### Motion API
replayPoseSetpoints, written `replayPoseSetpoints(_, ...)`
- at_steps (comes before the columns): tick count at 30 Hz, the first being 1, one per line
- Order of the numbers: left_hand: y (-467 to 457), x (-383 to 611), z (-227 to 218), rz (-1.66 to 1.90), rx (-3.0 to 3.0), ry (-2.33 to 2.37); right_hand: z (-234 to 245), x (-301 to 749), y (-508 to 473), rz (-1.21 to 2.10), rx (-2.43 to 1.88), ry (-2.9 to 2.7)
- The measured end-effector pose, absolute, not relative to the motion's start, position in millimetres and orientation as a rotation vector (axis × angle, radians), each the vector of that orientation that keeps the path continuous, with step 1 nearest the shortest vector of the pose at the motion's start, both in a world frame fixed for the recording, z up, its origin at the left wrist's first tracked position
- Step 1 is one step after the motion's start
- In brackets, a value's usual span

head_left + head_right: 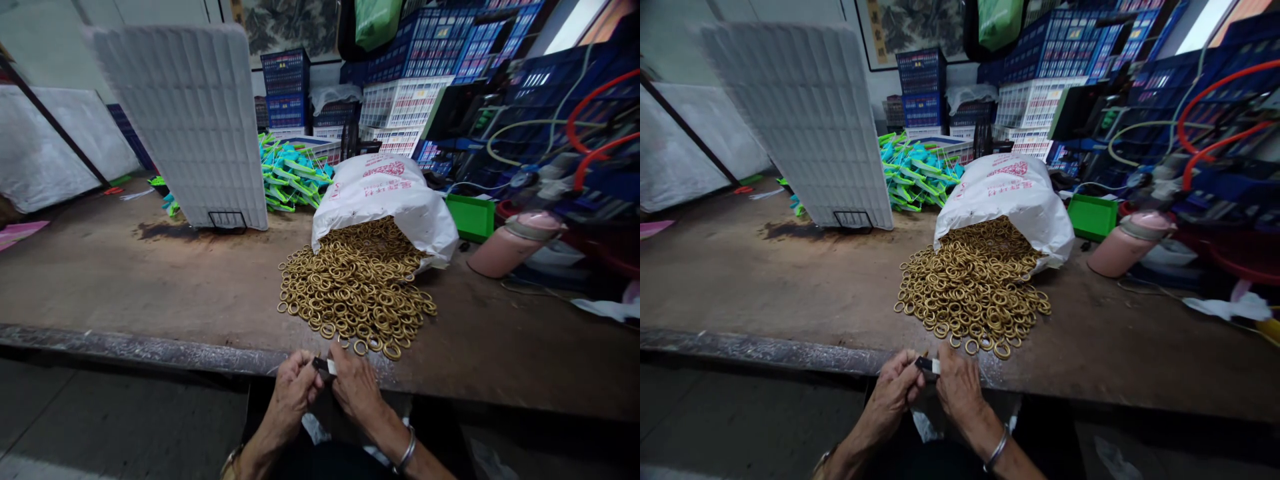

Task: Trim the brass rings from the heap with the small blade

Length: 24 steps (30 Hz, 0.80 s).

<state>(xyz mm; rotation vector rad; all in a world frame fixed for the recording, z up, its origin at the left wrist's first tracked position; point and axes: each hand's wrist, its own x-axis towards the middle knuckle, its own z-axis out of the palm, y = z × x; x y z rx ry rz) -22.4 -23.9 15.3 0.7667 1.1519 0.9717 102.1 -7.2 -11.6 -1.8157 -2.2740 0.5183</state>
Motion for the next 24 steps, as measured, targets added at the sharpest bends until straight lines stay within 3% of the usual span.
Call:
replayPoseSetpoints(8,-48.1,-35.5,11.7,0.886,0.749,0.965,-10.0,111.2,3.6,0.431,-1.992,-2.214)
replayPoseSetpoints(16,-45.7,-38.7,-3.2,0.898,0.510,0.838,-22.6,119.7,15.6,0.262,-1.739,-2.407)
replayPoseSetpoints(24,-35.7,-45.3,1.5,0.939,0.279,0.845,-18.8,100.5,28.5,0.156,-1.989,-2.393)
